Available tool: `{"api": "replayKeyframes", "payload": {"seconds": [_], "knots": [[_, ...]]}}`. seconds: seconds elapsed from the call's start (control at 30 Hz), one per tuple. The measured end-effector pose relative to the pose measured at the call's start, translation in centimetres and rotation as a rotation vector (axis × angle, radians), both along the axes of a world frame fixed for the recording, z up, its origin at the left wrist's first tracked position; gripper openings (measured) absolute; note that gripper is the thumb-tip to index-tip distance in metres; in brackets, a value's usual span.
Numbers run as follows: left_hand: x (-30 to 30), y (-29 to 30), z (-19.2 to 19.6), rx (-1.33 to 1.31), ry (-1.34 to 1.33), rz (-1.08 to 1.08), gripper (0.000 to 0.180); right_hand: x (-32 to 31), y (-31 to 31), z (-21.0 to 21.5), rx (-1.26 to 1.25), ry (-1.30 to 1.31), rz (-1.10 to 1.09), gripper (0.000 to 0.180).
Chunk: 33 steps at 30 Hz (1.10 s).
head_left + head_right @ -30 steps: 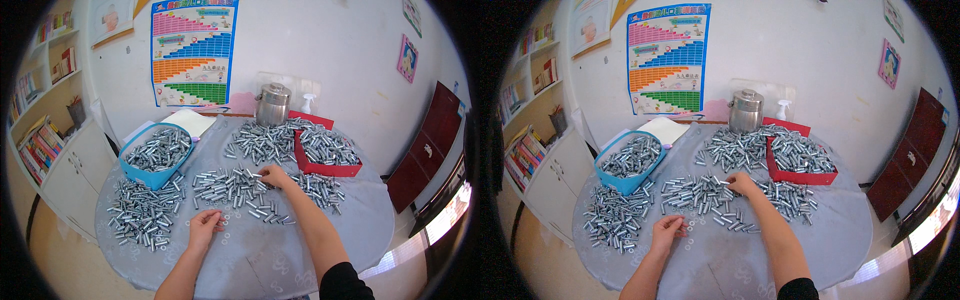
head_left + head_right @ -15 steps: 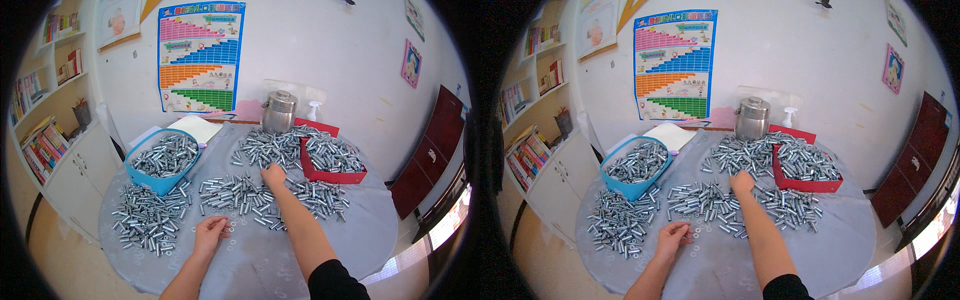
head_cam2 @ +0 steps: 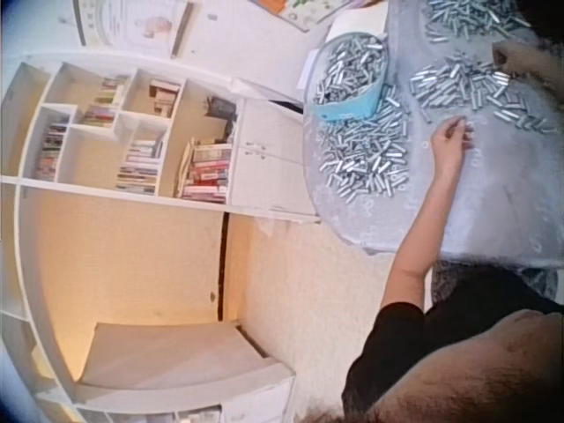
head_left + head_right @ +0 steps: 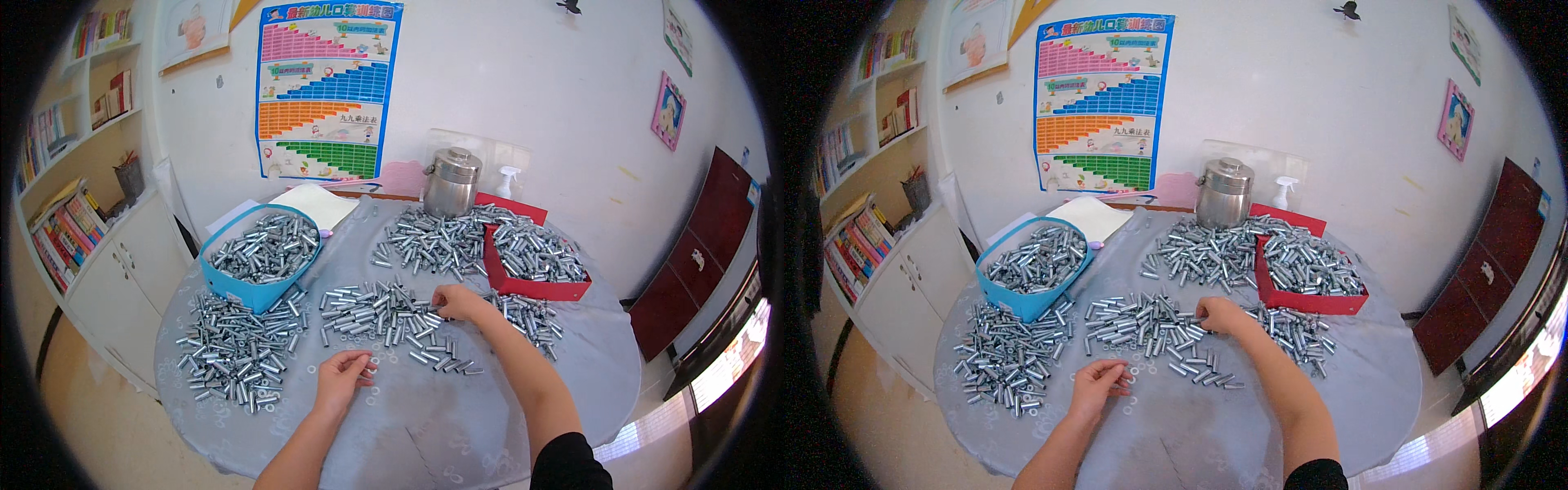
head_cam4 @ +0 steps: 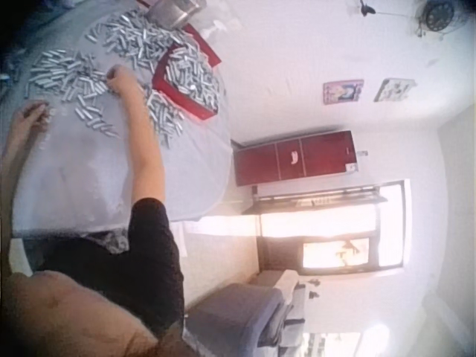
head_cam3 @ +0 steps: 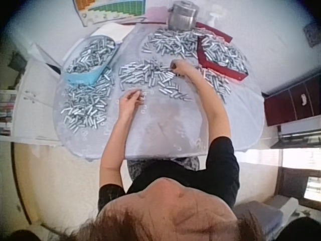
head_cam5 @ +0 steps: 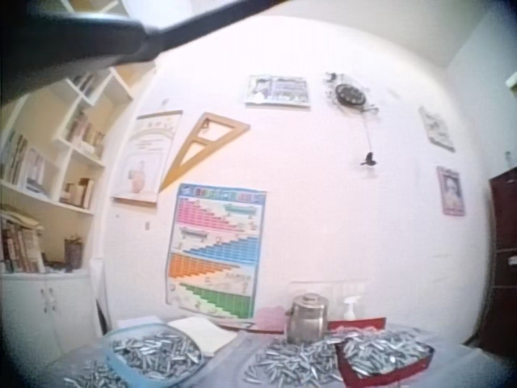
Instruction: The person sits at a table covered with a grey cloth and repeatedly picks up small metal cylindrical fasteners and white washers. They insert the washers into the fasteners by hand and place the assembled units back onto the table. The task involves sorting and assembling these components from large piles into smaller groups.
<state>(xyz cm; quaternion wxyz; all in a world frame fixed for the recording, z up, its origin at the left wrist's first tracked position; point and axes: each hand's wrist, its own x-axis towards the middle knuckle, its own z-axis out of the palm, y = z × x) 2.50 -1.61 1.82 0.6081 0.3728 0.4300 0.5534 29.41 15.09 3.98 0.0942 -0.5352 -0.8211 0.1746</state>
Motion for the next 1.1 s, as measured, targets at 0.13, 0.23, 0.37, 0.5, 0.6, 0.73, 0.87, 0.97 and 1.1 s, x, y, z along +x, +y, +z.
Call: {"api": "replayKeyframes", "payload": {"seconds": [0.13, 0.23, 0.37, 0.5, 0.6, 0.73, 0.87, 0.97, 1.1], "knots": [[-0.1, 0.1, 0.0, 0.001, -0.001, -0.001, 0.014, -0.3, -1.4, 0.5, 0.106, 0.033, -0.03, 0.027], [-0.1, 0.3, -0.2, 0.018, 0.014, -0.011, 0.015, 0.0, -2.6, 0.7, 0.1, 0.226, -0.098, 0.025], [0.0, 0.0, -0.4, 0.056, 0.074, -0.006, 0.017, -2.2, -7.1, 2.1, 0.148, 0.463, -0.042, 0.022], [1.2, -0.5, -0.2, 0.137, 0.195, -0.037, 0.017, -5.8, -12.5, 1.9, 0.219, 0.577, 0.025, 0.02], [2.0, -0.9, -0.1, 0.149, 0.27, -0.026, 0.016, -7.6, -14.4, -0.1, 0.206, 0.711, 0.021, 0.021], [2.5, -1.2, -0.3, 0.09, 0.275, 0.049, 0.015, -8.7, -15.7, -0.6, 0.289, 0.623, 0.125, 0.022], [2.8, -1.2, -0.5, 0.136, 0.256, 0.096, 0.015, -8.7, -15.9, -0.7, 0.305, 0.659, 0.107, 0.021], [2.6, -0.9, -1.0, 0.233, 0.162, 0.096, 0.015, -7.9, -15.3, -1.3, 0.143, 0.737, 0.001, 0.031], [2.1, -0.8, -0.7, 0.262, 0.141, 0.059, 0.016, -6.8, -14.0, -1.8, -0.301, 1.138, -0.089, 0.037]]}}
